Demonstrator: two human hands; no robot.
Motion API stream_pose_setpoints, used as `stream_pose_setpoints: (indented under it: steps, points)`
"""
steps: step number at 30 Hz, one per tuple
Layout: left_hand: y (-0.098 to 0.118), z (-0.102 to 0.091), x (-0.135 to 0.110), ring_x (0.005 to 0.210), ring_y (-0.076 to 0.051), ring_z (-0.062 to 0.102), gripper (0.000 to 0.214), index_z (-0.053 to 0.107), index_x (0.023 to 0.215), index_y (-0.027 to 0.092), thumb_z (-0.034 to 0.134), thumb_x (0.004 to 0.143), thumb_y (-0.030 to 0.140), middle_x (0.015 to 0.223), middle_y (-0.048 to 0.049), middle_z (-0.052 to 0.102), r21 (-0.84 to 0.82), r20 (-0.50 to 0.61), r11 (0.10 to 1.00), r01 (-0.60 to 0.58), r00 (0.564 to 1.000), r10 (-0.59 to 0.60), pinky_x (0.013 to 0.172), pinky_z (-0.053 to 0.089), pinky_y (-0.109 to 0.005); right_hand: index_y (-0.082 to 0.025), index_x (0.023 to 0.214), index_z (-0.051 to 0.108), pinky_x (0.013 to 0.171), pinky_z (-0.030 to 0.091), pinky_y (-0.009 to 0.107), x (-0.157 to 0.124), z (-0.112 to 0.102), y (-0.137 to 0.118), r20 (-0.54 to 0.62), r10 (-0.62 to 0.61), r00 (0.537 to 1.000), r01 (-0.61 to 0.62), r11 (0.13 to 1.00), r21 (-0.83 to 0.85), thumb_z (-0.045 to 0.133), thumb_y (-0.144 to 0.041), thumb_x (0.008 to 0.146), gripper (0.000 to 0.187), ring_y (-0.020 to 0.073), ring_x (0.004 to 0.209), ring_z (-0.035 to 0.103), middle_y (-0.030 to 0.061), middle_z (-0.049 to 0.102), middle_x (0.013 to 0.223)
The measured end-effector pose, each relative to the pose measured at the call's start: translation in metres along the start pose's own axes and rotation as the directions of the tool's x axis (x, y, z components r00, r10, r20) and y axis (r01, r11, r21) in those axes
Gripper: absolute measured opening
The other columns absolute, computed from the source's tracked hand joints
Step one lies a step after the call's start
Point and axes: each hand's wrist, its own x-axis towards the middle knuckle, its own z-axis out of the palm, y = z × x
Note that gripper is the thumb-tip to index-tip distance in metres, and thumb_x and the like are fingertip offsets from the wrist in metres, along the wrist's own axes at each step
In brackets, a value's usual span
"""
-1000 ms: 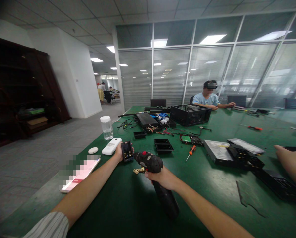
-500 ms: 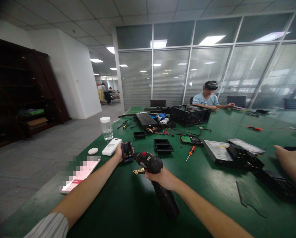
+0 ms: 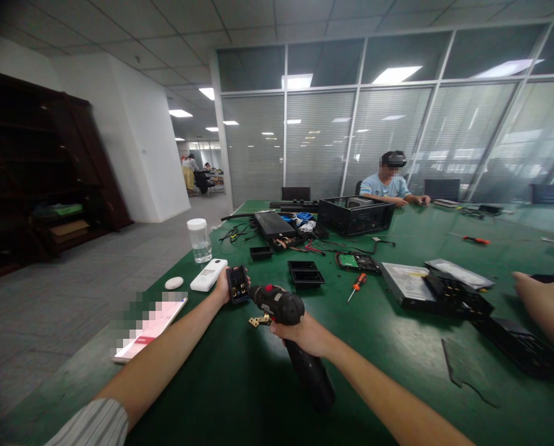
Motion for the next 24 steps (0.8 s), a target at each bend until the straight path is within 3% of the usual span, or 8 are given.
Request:
stream_pose_setpoints:
  steps: [24]
  points:
    - [0.0004, -0.001, 0.0004, 0.056, -0.029, 0.065, 0.046, 0.066, 0.094, 0.007, 0.035, 0.083, 0.039, 0.067, -0.0156, 0.067, -0.041, 0.0, 0.999, 0.028, 1.0, -0.028, 0.052, 0.05, -0.041, -0.017, 0.077, 0.055, 0.059, 0.039, 0.028, 0.0005, 0.0004, 0.0013, -0.018, 0.019, 1.0, -0.019, 0.999, 0.036, 0.068, -0.047, 0.074, 0.033, 0.0132, 0.06, 0.048, -0.0022, 0.052, 0.064]
